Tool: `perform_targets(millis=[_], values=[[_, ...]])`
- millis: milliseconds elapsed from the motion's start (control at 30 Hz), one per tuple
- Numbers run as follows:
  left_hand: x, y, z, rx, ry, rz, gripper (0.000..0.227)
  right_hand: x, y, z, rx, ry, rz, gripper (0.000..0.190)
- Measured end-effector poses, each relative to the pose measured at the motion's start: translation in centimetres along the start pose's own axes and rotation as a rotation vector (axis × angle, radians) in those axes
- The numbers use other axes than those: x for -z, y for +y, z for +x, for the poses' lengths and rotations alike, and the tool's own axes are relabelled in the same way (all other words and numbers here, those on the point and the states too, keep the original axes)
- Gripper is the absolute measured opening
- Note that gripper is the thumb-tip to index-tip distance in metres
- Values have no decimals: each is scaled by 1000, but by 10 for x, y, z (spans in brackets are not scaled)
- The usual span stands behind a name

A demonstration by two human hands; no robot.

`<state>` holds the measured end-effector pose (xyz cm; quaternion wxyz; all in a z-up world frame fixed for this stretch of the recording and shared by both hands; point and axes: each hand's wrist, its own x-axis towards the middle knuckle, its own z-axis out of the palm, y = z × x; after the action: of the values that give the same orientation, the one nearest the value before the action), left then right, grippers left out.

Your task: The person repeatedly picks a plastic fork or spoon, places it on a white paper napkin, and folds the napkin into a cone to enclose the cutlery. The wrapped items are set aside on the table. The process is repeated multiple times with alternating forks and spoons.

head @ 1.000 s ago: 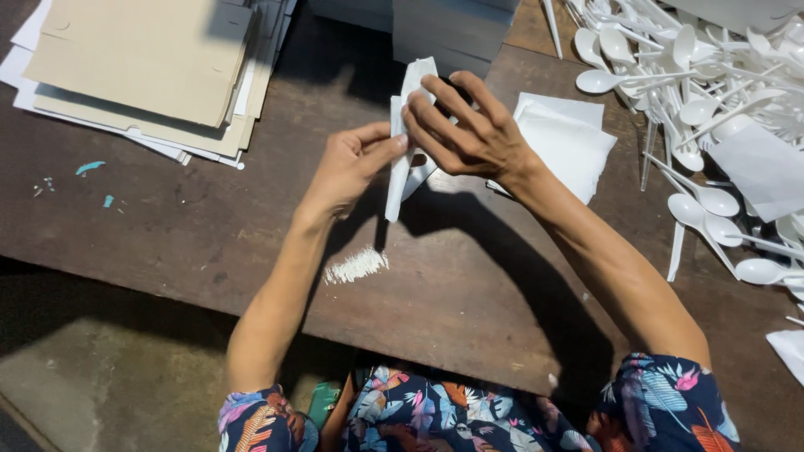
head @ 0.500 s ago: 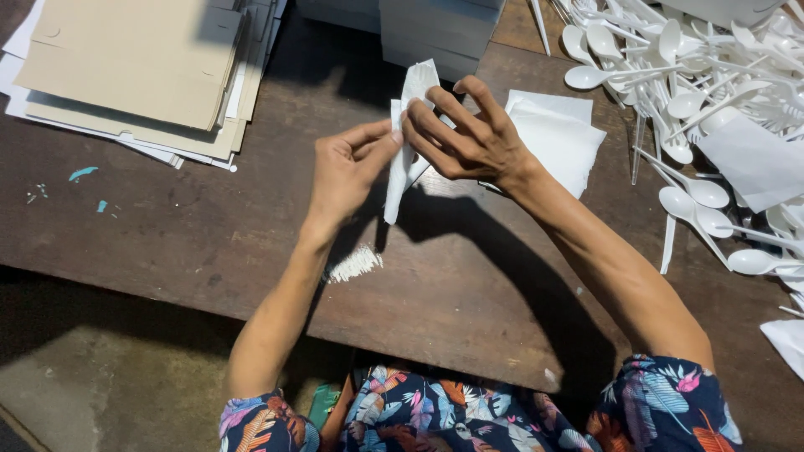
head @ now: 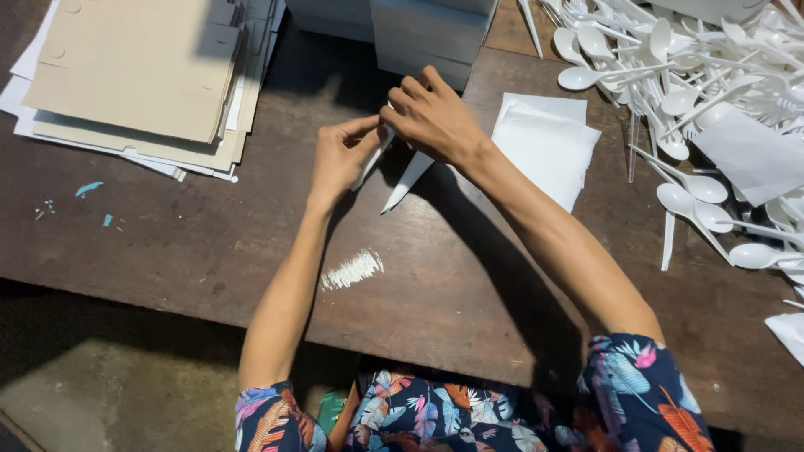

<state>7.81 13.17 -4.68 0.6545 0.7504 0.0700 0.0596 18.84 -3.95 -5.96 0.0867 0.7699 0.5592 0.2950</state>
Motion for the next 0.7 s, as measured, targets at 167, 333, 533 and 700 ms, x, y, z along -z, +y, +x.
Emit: perform_targets(millis=[167,333,533,700], values=[[-7,-28,19,-167,94,493,23,-32,-1,13,-30,-51,50,6],[-12,-43,22,-351,135,804,24,-38,3,15,-62,-221,181,11],[-7,-48,6,-546,111,1019,28,-31,2,16,-112,-402,380,21],[5,-57,-11,-619,31,1148,45,-33,-1,14,-127,-357,349,16]])
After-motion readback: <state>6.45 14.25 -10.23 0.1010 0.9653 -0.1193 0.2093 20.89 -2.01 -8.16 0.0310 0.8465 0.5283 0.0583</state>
